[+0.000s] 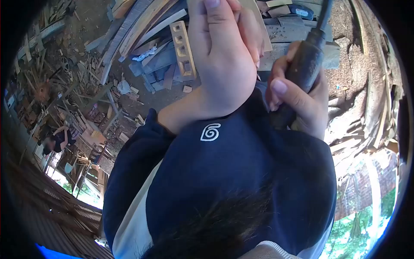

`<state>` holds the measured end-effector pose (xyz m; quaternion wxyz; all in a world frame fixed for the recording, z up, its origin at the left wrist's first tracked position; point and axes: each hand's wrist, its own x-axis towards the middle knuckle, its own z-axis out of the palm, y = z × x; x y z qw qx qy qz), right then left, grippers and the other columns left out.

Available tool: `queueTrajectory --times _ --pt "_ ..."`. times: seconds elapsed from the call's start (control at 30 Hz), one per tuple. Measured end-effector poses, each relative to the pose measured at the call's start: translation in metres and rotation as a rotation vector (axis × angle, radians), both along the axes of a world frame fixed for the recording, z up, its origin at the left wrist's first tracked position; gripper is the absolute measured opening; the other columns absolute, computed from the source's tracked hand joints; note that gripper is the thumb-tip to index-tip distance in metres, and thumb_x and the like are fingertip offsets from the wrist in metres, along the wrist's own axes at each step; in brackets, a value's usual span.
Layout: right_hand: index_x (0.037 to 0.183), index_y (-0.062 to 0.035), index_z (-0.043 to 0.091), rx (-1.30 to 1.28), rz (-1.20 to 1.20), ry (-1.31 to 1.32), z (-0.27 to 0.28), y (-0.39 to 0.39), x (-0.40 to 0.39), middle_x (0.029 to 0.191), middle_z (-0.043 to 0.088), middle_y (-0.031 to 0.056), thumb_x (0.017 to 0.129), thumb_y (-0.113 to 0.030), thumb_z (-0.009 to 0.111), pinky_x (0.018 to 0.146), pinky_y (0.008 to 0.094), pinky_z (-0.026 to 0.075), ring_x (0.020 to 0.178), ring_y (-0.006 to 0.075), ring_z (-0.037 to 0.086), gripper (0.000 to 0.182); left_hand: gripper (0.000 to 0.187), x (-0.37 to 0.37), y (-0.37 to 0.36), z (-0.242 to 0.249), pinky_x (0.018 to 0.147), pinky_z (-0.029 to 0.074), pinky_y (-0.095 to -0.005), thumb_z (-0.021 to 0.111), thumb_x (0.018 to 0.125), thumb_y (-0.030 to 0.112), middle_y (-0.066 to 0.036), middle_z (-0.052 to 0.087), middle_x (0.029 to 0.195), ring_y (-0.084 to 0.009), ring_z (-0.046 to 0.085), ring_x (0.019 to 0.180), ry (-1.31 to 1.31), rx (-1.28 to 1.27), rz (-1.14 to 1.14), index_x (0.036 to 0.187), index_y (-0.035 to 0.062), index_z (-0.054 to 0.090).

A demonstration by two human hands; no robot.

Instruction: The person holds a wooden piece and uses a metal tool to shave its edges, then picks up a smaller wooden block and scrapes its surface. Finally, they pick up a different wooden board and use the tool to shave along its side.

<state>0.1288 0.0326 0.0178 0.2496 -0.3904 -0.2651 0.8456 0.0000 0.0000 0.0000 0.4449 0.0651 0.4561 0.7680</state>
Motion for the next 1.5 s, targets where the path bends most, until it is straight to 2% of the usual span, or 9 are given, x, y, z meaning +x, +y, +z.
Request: queueTrajectory --times 0.07,0.27,0.47,0.7,0.77,1.0,1.1,1.27,1.5 --pt "0.112 -0.0039 0.046 -0.027 0.060 -0.044 0.006 -0.002 -0.008 0.076 0.058 0.0087 0.071 -0.003 0.083 0.049 0.0269 0.049 0.055 0.0164 0.059 0.055 0.029 0.002 0.002 0.003 0.040 0.027 -0.0254 0.035 0.112 0.034 0.001 0.033 0.049 -0.0103 0.027 0.039 0.110 -0.040 0.076 0.098 0.0115 0.046" --pt "0.114 -0.0036 0.046 -0.063 0.106 -0.099 0.014 -0.007 -0.011 0.075 0.058 0.0081 0.069 -0.002 0.084 0.051 0.0281 0.051 0.055 0.0166 0.060 0.059 0.029 0.013 0.010 0.039 0.037 0.023 -0.0240 0.035 0.112 0.035 0.002 0.031 0.050 -0.0085 0.027 0.039 -0.009 -0.246 0.126 0.097 0.0128 0.045" --pt "0.114 -0.0026 0.047 -0.058 0.094 -0.090 0.017 -0.012 -0.011 0.075 0.059 0.0079 0.069 -0.003 0.085 0.052 0.0280 0.051 0.055 0.0167 0.061 0.059 0.030 0.015 -0.004 0.013 0.037 0.021 -0.0238 0.036 0.111 0.036 0.002 0.031 0.050 -0.0086 0.024 0.039 0.022 -0.149 0.112 0.095 0.0133 0.046" --pt "0.117 0.0006 0.048 -0.028 0.085 -0.118 0.021 -0.016 -0.012 0.073 0.061 0.0075 0.068 -0.005 0.086 0.053 0.0279 0.053 0.056 0.0162 0.061 0.062 0.030 0.013 -0.003 0.032 0.036 0.020 -0.0239 0.037 0.111 0.037 0.002 0.033 0.051 -0.0078 0.023 0.038 0.100 -0.123 0.057 0.095 0.0136 0.046" --pt "0.117 0.0013 0.048 -0.027 0.079 -0.118 0.021 -0.018 -0.012 0.073 0.061 0.0073 0.068 -0.006 0.086 0.054 0.0278 0.053 0.056 0.0160 0.061 0.062 0.032 0.012 0.002 0.047 0.036 0.020 -0.0237 0.035 0.111 0.038 0.002 0.033 0.051 -0.0072 0.023 0.038 0.022 -0.247 0.053 0.095 0.0132 0.046" --pt "0.115 0.0037 0.051 0.043 0.068 -0.180 0.020 -0.024 -0.009 0.075 0.061 0.0070 0.067 -0.011 0.087 0.054 0.0273 0.054 0.058 0.0154 0.062 0.061 0.033 0.014 -0.007 0.035 0.037 0.020 -0.0235 0.035 0.111 0.038 0.002 0.033 0.051 -0.0067 0.023 0.039 0.113 -0.132 -0.008 0.094 0.0126 0.046" --pt "0.114 0.0040 0.052 0.057 0.089 -0.193 0.019 -0.025 -0.008 0.076 0.061 0.0068 0.067 -0.013 0.087 0.054 0.0271 0.054 0.058 0.0150 0.061 0.061 0.033 0.012 -0.004 0.041 0.037 0.020 -0.0236 0.035 0.111 0.037 0.002 0.033 0.051 -0.0066 0.024 0.040 0.101 -0.259 0.021 0.094 0.0120 0.046" --pt "0.113 0.0041 0.053 0.051 0.086 -0.210 0.020 -0.025 -0.010 0.076 0.061 0.0069 0.066 -0.014 0.087 0.053 0.0267 0.053 0.058 0.0145 0.061 0.062 0.032 0.012 -0.011 0.022 0.038 0.021 -0.0231 0.036 0.112 0.033 0.003 0.032 0.057 -0.0065 0.027 0.043 0.182 -0.081 0.005 0.092 0.0101 0.046" --pt "0.115 0.0042 0.053 0.041 0.083 -0.247 0.019 -0.029 -0.011 0.078 0.062 0.0082 0.066 -0.017 0.088 0.053 0.0265 0.053 0.058 0.0148 0.061 0.064 0.032 0.015 -0.002 0.035 0.038 0.022 -0.0221 0.036 0.112 0.030 0.004 0.031 0.060 -0.0058 0.027 0.044 0.135 -0.251 0.080 0.089 0.0104 0.044"
